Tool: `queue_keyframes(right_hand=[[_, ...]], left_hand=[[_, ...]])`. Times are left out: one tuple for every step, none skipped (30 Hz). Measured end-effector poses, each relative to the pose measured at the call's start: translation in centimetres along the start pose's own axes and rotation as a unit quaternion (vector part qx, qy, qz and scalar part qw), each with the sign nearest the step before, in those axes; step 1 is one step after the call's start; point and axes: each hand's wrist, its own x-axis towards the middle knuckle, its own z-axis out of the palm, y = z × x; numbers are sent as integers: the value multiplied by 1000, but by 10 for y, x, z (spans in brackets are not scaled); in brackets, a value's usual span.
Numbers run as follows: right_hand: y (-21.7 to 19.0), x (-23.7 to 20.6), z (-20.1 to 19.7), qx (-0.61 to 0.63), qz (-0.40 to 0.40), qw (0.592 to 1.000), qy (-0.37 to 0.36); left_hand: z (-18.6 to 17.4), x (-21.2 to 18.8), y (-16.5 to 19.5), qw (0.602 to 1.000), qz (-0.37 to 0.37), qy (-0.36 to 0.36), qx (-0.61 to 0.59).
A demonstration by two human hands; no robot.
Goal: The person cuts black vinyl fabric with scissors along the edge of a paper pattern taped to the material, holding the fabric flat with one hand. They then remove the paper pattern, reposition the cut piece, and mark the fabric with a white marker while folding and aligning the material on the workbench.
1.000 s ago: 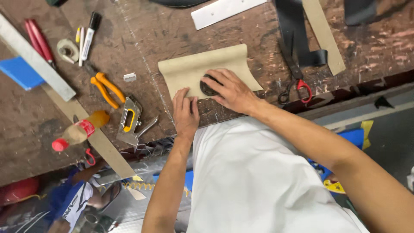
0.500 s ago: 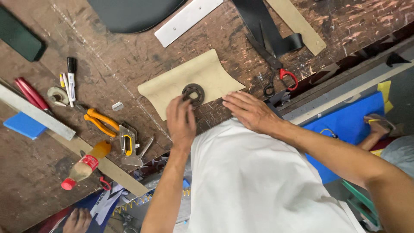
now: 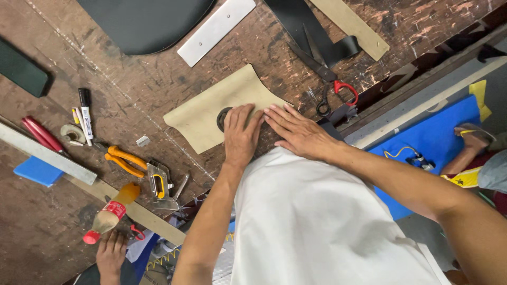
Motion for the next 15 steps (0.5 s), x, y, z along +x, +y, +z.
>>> queue_keyframes(right_hand=[[0,-1,0,-2,0,1000,-1],[1,-1,1,-5,0,1000,-3],[1,-1,1,-7,-1,1000,-4],[2,-1,2,-15,-10,1000,-6],[3,-1,3,-22,-20,1000,-8],[3,-1,4,-30,-30,999,-10],[4,-1,5,-30,-28,999,-14],[5,-1,5,-31,-25,999,-18],[6,0,5,-32,-24,999,-23],[6,0,5,-34,-23,999,-21],[6,0,5,-33,-22,999,-19],[6,0,5,-33,-20,999,-18],[6,1,4,-31,-22,999,-21],[6,1,3,-31,-23,999,-25],[6,1,2,-30,-25,999,-28]], left_hand=[[0,1,1,1000,-5,4,3],[2,2,1,1000,-10,9,7],[2,3,2,1000,-15,14,11],[3,5,1,1000,-18,15,16],[5,7,0,999,-21,16,21],[6,10,-1,999,-24,18,26],[8,13,-2,999,-25,23,28],[10,16,-4,999,-26,30,30],[12,19,-6,998,-27,36,32],[13,21,-8,999,-29,36,28],[15,24,-9,999,-32,36,24],[16,25,-11,999,-35,34,19],[16,26,-11,999,-37,32,21],[17,27,-12,999,-38,32,23],[17,28,-12,998,-39,31,26]])
